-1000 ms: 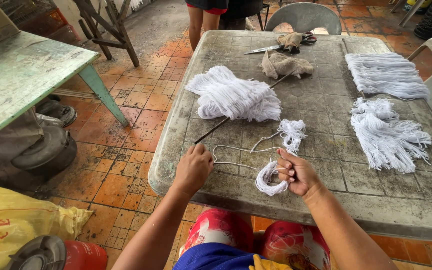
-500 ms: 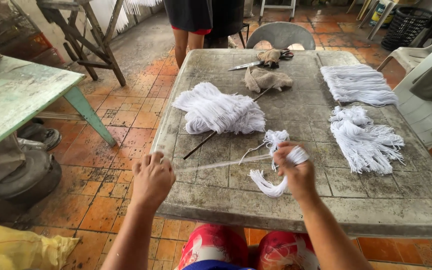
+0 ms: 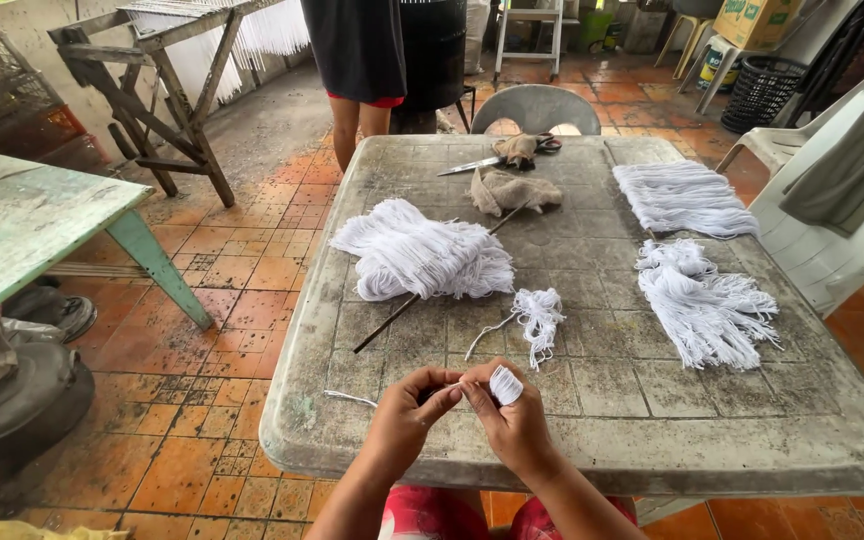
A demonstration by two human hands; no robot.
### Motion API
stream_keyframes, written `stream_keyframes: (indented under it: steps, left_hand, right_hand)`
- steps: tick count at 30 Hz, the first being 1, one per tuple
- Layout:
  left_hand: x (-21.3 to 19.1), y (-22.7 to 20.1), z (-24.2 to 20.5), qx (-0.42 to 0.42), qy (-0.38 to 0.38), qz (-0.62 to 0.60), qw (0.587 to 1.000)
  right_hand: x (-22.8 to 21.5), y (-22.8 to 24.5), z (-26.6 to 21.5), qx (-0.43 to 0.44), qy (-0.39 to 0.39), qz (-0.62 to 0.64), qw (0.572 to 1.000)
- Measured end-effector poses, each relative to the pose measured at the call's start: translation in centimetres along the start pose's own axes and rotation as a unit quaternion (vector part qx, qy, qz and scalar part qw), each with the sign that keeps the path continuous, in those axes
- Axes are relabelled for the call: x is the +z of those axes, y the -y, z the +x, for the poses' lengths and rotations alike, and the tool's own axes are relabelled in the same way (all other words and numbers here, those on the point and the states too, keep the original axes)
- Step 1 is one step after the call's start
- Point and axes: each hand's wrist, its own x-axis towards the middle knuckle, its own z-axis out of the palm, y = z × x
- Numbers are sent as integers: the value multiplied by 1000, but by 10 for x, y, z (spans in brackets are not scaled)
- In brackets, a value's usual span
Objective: The person is tying together bundles of white cotton wicks using thin white string at a steady, efficient pace.
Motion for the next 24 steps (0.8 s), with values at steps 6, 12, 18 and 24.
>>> stream_keyframes:
  steps: [6,12,18,24]
  left_hand:
    - [-5,6,5,40,-16,9,999]
    - [-2,5,-1,229,110,236,938]
    - [4,3,6,203,-106,44,972]
    - [9,-2,-2,403,-159,274,858]
  right_hand:
    - [4,-44,-25,247,-12,255,935]
    - [7,-83,-37,509,91,556,651]
    - [-2,-22,-4,279,26,419,864]
    - [-11,3,5,70,63,104,990]
